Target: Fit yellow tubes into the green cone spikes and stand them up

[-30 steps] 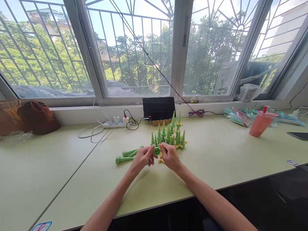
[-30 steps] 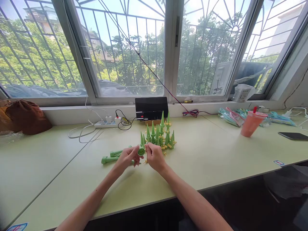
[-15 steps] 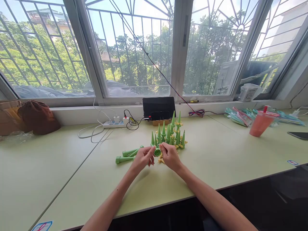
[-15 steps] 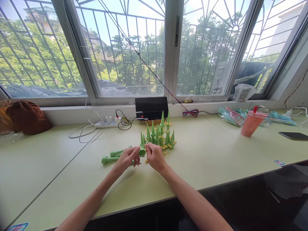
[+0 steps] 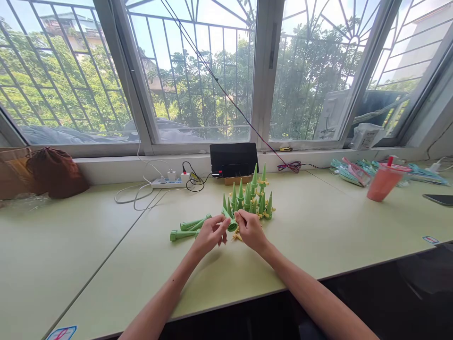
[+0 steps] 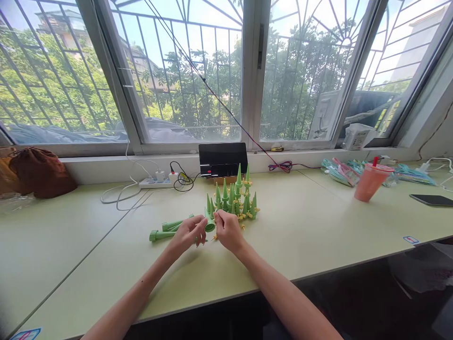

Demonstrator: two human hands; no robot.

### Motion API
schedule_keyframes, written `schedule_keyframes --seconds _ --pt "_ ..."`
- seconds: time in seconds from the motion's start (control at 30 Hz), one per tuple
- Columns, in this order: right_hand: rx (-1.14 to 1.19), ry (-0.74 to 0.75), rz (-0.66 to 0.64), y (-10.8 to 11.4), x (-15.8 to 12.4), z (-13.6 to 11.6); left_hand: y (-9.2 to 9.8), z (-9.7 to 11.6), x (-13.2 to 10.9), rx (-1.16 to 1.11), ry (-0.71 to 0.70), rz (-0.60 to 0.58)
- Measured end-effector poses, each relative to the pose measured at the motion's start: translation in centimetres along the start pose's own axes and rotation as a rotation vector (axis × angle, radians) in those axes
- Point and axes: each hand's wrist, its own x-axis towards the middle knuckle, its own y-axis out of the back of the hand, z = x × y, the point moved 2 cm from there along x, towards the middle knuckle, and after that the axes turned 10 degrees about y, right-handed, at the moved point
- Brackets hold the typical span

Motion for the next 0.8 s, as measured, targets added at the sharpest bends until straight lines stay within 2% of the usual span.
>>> schedule_keyframes --seconds 0.8 --pt "0.004 -0.034 -0.014 -0.03 -0.07 0.24 -0.09 0.08 -0.18 0.041 -0.027 -0.012"
